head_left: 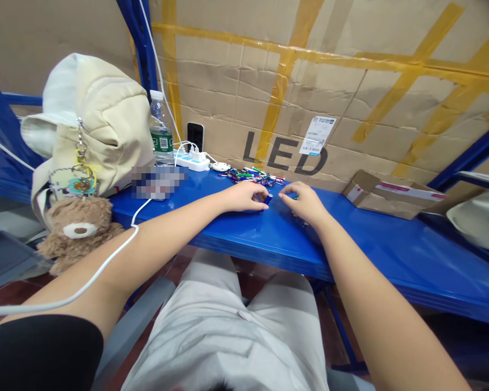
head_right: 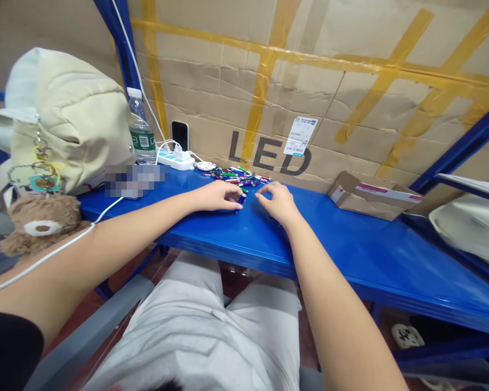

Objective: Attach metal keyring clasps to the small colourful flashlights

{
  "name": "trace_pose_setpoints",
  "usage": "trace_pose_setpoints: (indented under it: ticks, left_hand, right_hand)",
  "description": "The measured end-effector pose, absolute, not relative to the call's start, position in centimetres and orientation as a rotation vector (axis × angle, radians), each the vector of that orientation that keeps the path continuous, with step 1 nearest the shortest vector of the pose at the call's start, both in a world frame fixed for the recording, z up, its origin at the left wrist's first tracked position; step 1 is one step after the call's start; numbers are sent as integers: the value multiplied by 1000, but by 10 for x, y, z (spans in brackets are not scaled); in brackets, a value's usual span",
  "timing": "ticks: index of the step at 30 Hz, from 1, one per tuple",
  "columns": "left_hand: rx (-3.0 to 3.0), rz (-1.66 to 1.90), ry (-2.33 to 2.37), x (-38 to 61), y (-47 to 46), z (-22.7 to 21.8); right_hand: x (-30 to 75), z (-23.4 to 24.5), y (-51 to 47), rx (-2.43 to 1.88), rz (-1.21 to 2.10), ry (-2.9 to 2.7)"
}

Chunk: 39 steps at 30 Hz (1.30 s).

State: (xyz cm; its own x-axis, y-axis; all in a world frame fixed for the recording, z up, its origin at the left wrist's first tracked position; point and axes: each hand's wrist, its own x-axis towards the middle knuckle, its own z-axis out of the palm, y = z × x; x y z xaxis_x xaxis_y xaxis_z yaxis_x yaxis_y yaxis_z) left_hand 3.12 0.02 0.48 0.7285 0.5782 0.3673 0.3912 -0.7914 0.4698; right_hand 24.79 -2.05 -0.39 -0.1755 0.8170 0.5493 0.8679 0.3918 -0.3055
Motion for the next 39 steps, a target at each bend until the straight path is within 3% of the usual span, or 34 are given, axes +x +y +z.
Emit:
trace_pose_setpoints:
  ticks: [5, 17, 21, 24, 29, 35, 39]
  left_hand:
    - [2596, 691, 726, 31, 0, 5]
    - [2577, 655, 819, 28, 2, 8]
    - [2536, 671, 868, 27, 5, 8]
    - [2548, 679, 886, 27, 6, 7]
    - [2517, 652, 902, 27, 5, 8]
    - [2525, 662, 876, 27, 4, 8]
    - [2534, 659, 817, 28, 3, 6]
  right_hand:
    - [229, 5, -38, -957, -65, -2069]
    - [234, 3, -42, -959, -192, -2228]
    - [249, 7, -39, -1107, -294, -2080]
    - [273, 10, -36, -1460, -407, -1827]
    - [293, 14, -44, -2035, -44, -1890]
    - [283, 18, -56, -2043, 190, -1955]
    - [275, 17, -54, -1859, 142, -1913]
